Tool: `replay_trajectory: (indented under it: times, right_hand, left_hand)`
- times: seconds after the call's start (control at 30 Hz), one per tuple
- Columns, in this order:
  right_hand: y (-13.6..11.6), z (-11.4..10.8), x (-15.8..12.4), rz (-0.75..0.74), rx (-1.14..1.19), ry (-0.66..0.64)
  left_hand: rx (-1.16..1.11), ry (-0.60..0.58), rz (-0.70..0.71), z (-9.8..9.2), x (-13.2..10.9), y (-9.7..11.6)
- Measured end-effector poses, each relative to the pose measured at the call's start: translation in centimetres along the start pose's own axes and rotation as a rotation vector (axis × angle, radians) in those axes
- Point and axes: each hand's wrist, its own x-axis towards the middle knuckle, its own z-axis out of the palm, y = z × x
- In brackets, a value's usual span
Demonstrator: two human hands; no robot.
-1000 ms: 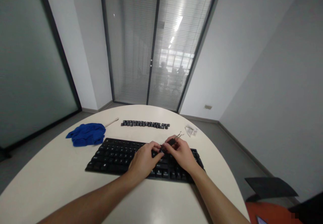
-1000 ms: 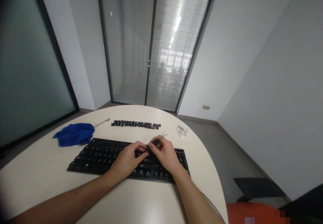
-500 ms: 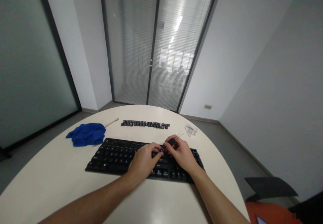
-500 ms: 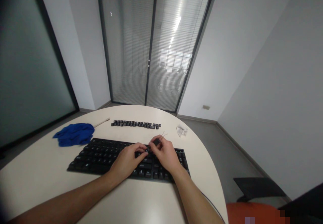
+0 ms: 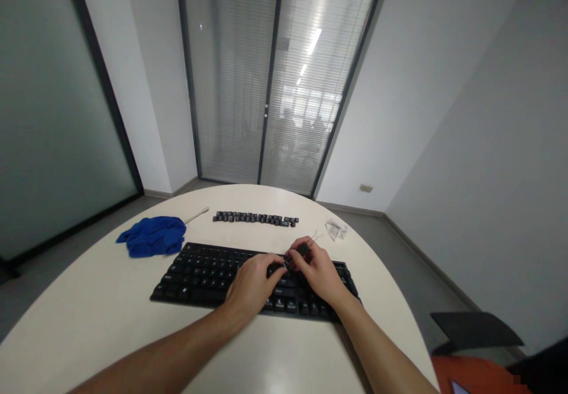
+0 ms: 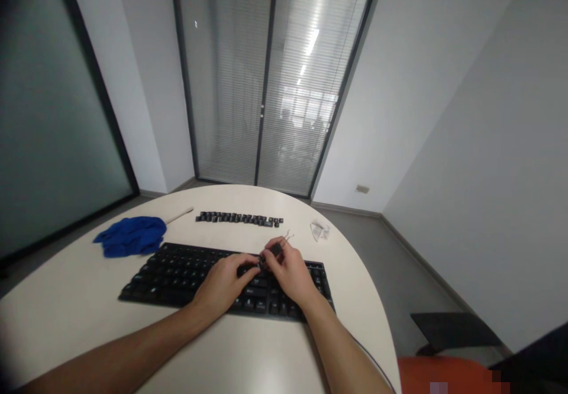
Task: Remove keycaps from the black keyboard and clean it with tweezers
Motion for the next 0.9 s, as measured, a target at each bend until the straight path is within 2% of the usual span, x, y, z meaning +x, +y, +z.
replay_trajectory:
  times: [0.17,0.43,0.9]
  right_hand:
    - [0.23,0.03,0.07,0.021,-0.002,-0.011]
    - [0.46,-0.08,-0.09,0.049,-0.017,-0.017]
    - [0.32,-0.17,-0.12,0.013,0.011,-0.026]
  left_hand:
    - [0.021,0.045,0.096,0.00,-0.05,0.09]
    - [0.019,0.056,0.096,0.05,-0.14,0.13]
    - [-0.034,0.035,0.104,-0.16,-0.12,0.35]
